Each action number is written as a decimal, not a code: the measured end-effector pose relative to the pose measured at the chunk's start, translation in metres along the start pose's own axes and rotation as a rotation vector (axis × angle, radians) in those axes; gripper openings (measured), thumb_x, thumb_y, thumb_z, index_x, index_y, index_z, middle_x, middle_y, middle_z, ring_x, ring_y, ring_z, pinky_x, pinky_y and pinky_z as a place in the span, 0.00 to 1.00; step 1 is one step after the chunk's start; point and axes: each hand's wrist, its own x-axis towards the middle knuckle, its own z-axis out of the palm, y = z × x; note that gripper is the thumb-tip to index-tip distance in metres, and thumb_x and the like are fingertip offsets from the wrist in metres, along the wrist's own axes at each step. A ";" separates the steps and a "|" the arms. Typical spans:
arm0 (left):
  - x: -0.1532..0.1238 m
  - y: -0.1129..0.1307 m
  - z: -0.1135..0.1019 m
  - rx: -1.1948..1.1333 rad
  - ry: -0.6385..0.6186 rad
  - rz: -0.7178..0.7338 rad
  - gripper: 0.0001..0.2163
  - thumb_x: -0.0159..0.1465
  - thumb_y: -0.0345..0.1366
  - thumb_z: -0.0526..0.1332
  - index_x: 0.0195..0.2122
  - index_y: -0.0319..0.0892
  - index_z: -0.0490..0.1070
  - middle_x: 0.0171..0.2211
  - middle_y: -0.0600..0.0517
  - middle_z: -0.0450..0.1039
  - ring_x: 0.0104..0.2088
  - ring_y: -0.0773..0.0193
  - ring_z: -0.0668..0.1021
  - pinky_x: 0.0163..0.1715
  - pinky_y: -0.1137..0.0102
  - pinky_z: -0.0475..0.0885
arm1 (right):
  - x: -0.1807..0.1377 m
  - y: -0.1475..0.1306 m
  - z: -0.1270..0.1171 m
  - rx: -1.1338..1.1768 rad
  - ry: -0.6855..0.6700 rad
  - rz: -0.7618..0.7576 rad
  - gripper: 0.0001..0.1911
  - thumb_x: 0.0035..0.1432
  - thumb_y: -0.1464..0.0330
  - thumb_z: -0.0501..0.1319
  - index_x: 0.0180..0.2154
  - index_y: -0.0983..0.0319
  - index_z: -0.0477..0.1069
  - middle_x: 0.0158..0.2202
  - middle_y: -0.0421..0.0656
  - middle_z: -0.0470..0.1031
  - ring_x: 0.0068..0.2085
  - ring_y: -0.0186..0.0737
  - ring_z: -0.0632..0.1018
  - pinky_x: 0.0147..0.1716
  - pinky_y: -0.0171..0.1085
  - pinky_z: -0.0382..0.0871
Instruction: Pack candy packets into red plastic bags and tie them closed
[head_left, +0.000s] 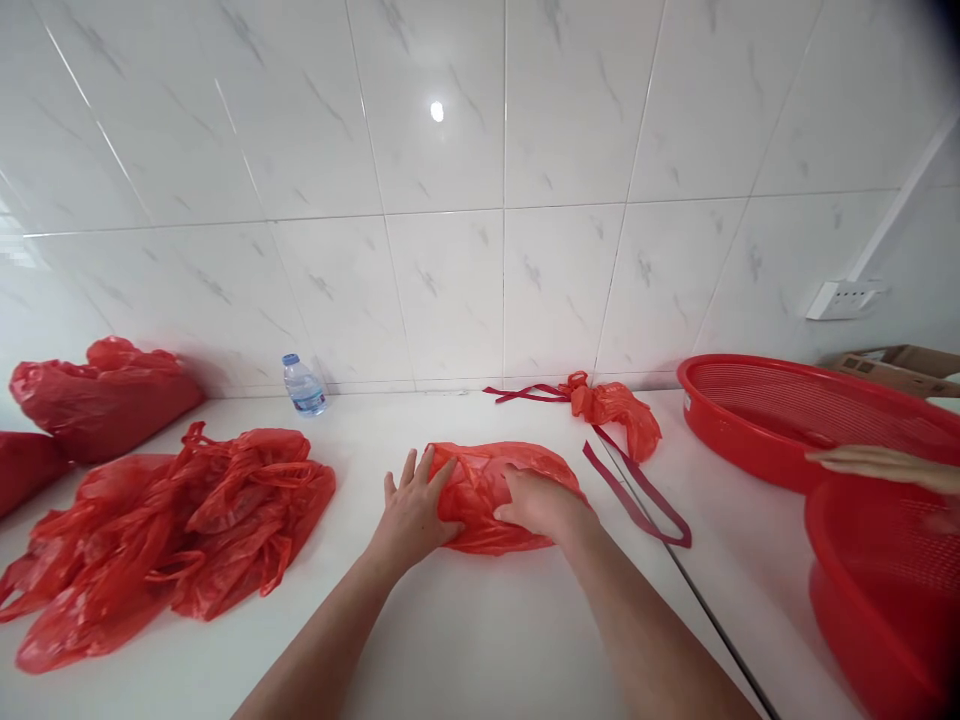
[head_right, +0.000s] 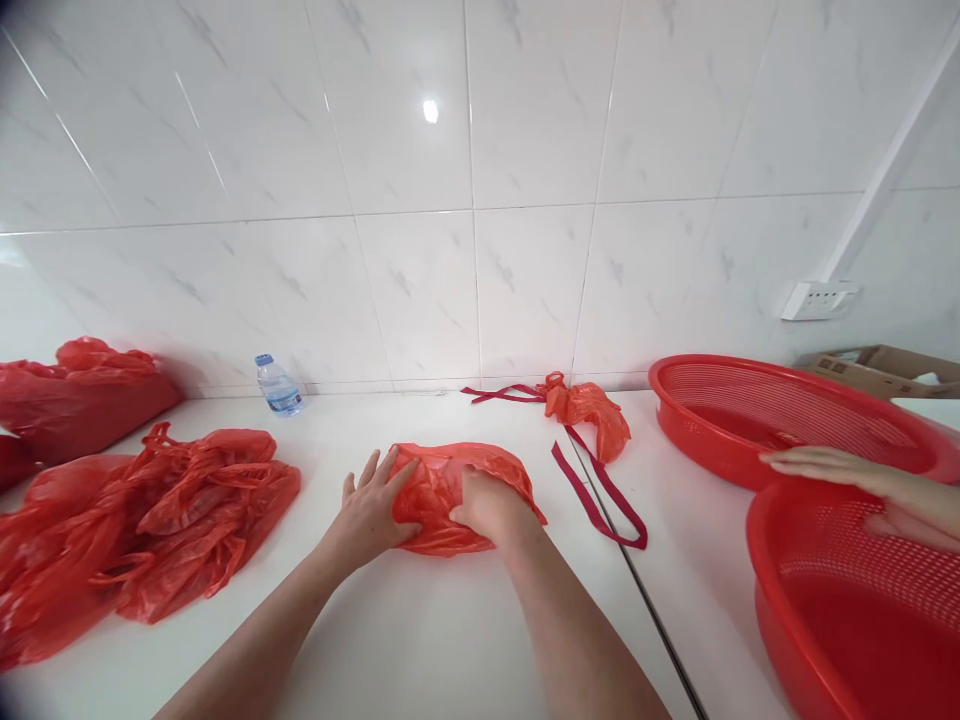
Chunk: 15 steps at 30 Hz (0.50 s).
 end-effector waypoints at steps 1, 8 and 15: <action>-0.001 0.002 0.000 -0.006 0.003 0.014 0.36 0.50 0.37 0.65 0.62 0.51 0.55 0.66 0.42 0.45 0.65 0.39 0.45 0.55 0.36 0.45 | -0.004 -0.008 -0.001 0.002 0.028 -0.026 0.18 0.47 0.67 0.60 0.43 0.57 0.69 0.34 0.43 0.75 0.30 0.42 0.75 0.23 0.36 0.62; -0.006 0.014 -0.007 -0.070 0.008 0.154 0.32 0.49 0.23 0.57 0.57 0.53 0.62 0.63 0.47 0.54 0.65 0.42 0.50 0.56 0.35 0.39 | -0.007 -0.032 0.008 -0.110 0.299 -0.431 0.11 0.50 0.76 0.57 0.34 0.57 0.73 0.37 0.43 0.73 0.42 0.43 0.72 0.43 0.43 0.64; -0.005 -0.006 -0.011 -0.260 -0.202 0.238 0.28 0.47 0.20 0.54 0.44 0.57 0.73 0.58 0.52 0.64 0.62 0.45 0.59 0.55 0.35 0.32 | 0.028 0.035 0.022 0.026 0.168 -0.171 0.27 0.52 0.56 0.61 0.54 0.54 0.67 0.59 0.45 0.63 0.60 0.54 0.59 0.54 0.49 0.56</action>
